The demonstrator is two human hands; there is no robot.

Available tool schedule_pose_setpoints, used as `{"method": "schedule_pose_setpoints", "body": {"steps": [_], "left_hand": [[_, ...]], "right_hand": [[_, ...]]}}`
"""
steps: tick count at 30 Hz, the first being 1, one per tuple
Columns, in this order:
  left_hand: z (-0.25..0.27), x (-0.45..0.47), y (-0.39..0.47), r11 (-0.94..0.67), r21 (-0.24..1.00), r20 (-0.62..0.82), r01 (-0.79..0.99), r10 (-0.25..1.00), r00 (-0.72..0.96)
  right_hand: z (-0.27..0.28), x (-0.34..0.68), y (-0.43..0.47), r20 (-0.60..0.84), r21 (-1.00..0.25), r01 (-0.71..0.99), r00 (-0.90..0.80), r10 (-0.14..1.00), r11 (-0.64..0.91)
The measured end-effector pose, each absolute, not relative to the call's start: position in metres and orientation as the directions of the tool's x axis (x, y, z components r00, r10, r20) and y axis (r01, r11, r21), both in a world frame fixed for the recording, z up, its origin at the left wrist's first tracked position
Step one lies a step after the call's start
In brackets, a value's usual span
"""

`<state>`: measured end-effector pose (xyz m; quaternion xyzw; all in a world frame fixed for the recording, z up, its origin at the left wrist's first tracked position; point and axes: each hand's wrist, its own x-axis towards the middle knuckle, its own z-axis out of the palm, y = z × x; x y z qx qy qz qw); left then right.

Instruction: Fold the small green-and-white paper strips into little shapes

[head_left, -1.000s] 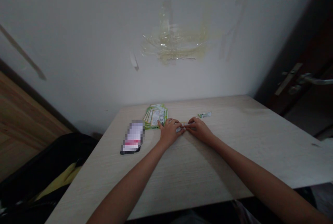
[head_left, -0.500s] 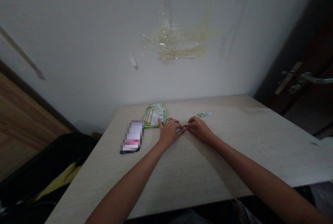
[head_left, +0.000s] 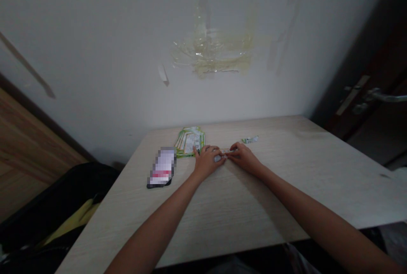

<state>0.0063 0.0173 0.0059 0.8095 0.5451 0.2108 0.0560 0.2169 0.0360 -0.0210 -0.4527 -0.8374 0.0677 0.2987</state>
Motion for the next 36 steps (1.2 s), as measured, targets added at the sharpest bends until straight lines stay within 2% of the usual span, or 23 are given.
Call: {"method": "schedule_pose_setpoints", "body": {"steps": [8,19,30,36], "left_hand": [[0.007,0.005,0.017,-0.407,0.351,0.294,0.843,0.903,0.314],[0.007,0.006,0.015,-0.410,0.328,0.313,0.851,0.897,0.312],[0.007,0.006,0.018,-0.396,0.288,0.265,0.872,0.908,0.325],[0.003,0.007,0.022,-0.392,0.289,0.282,0.873,0.907,0.314]], "right_hand": [[-0.020,0.217,0.036,0.440,-0.377,0.711,-0.426,0.790,0.593],[-0.021,0.216,0.036,0.430,-0.372,0.728,-0.415,0.802,0.576],[-0.018,0.216,0.032,0.448,-0.376,0.715,-0.416,0.791,0.589],[-0.015,0.217,0.019,0.520,-0.355,0.704,-0.398,0.756,0.615]]}}
